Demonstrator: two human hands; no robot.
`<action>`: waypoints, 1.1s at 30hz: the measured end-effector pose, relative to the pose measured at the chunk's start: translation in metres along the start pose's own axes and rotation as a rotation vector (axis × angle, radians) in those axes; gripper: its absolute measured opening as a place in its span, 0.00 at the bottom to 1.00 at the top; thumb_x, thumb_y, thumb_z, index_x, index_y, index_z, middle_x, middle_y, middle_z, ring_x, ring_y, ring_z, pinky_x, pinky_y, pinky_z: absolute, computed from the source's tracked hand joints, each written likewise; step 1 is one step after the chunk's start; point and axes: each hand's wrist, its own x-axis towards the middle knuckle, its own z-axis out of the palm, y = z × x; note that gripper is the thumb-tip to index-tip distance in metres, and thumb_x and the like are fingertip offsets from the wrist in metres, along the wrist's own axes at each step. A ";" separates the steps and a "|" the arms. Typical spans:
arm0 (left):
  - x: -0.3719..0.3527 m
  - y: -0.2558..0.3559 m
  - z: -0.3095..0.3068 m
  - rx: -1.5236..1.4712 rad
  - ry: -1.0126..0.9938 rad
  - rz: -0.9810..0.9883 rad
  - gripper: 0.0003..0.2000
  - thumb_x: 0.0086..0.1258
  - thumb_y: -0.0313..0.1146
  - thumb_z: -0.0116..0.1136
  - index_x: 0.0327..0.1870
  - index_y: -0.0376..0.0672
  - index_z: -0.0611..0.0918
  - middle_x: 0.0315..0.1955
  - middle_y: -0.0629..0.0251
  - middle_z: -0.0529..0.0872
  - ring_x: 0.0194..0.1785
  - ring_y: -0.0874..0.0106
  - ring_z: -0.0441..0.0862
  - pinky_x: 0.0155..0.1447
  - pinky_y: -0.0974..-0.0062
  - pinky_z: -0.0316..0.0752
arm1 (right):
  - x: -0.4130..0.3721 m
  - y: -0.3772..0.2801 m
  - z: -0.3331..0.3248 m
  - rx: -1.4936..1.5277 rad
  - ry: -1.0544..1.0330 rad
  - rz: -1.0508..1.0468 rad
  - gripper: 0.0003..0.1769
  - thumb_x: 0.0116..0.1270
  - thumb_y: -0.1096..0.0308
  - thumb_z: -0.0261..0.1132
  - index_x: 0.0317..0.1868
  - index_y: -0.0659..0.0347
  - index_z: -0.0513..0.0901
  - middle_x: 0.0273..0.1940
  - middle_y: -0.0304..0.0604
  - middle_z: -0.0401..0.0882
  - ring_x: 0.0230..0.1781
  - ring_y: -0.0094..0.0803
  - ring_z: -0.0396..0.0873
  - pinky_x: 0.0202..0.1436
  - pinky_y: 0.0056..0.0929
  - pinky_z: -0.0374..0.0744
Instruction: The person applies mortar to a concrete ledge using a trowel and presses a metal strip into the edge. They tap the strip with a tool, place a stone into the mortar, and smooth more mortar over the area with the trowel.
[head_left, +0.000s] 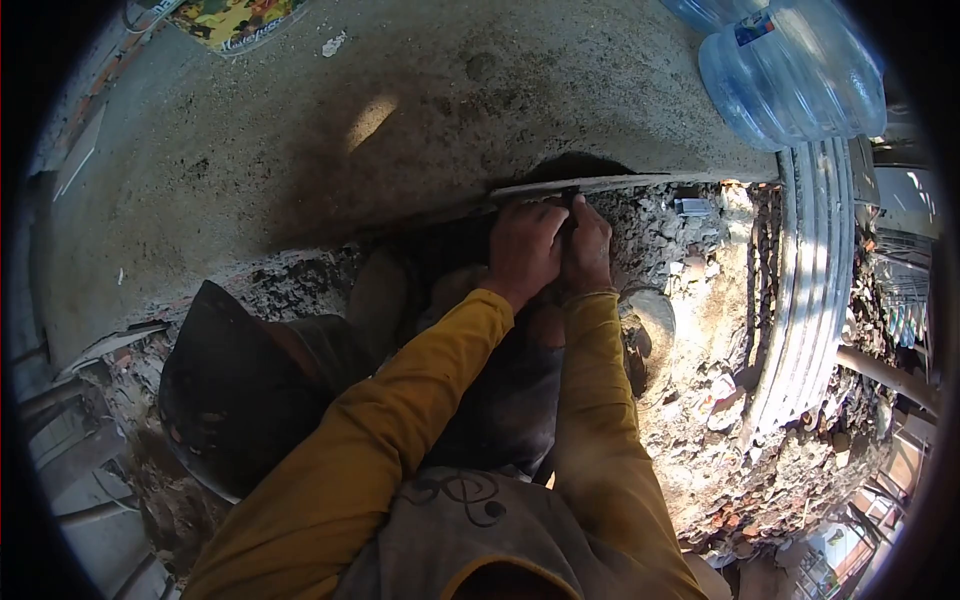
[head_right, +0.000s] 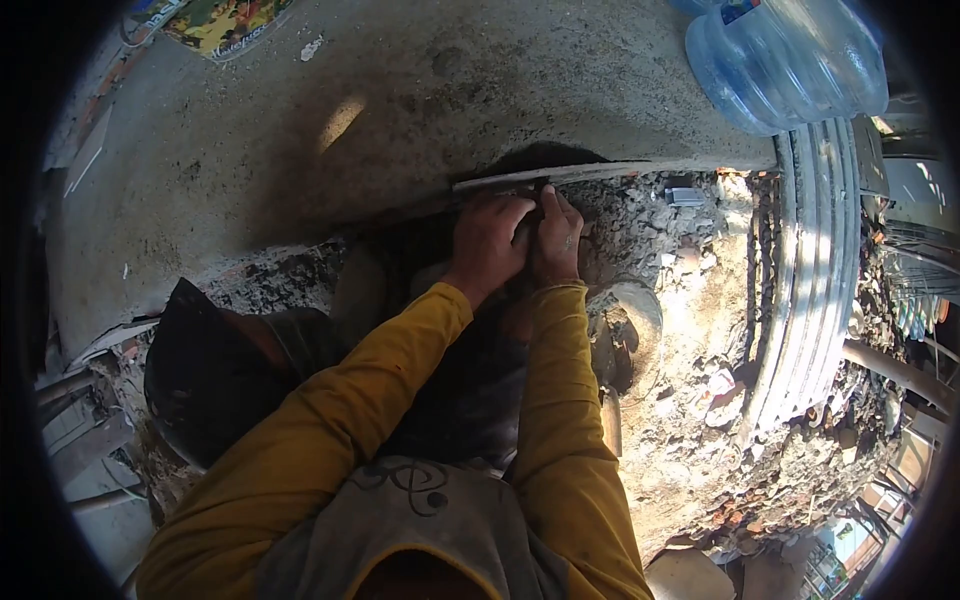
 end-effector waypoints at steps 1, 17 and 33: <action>-0.011 0.001 0.000 -0.072 0.266 0.117 0.12 0.57 0.29 0.67 0.42 0.43 0.79 0.40 0.58 0.84 0.45 0.54 0.83 0.52 0.59 0.76 | -0.001 -0.003 0.003 0.001 -0.009 0.002 0.19 0.79 0.63 0.53 0.47 0.72 0.84 0.42 0.44 0.85 0.41 0.28 0.79 0.49 0.26 0.76; -0.025 -0.018 0.036 -1.569 0.088 -1.139 0.20 0.72 0.49 0.62 0.57 0.47 0.78 0.51 0.67 0.82 0.57 0.69 0.76 0.60 0.59 0.72 | -0.007 -0.002 0.009 -0.135 0.000 -0.038 0.20 0.80 0.61 0.51 0.42 0.70 0.84 0.37 0.47 0.85 0.38 0.32 0.82 0.47 0.31 0.79; -0.013 -0.025 0.052 -1.715 0.325 -1.095 0.15 0.72 0.46 0.67 0.52 0.50 0.81 0.47 0.71 0.86 0.52 0.74 0.83 0.55 0.69 0.77 | -0.002 -0.029 0.002 -0.419 0.046 0.181 0.19 0.77 0.62 0.57 0.53 0.70 0.83 0.42 0.45 0.87 0.42 0.31 0.85 0.46 0.30 0.82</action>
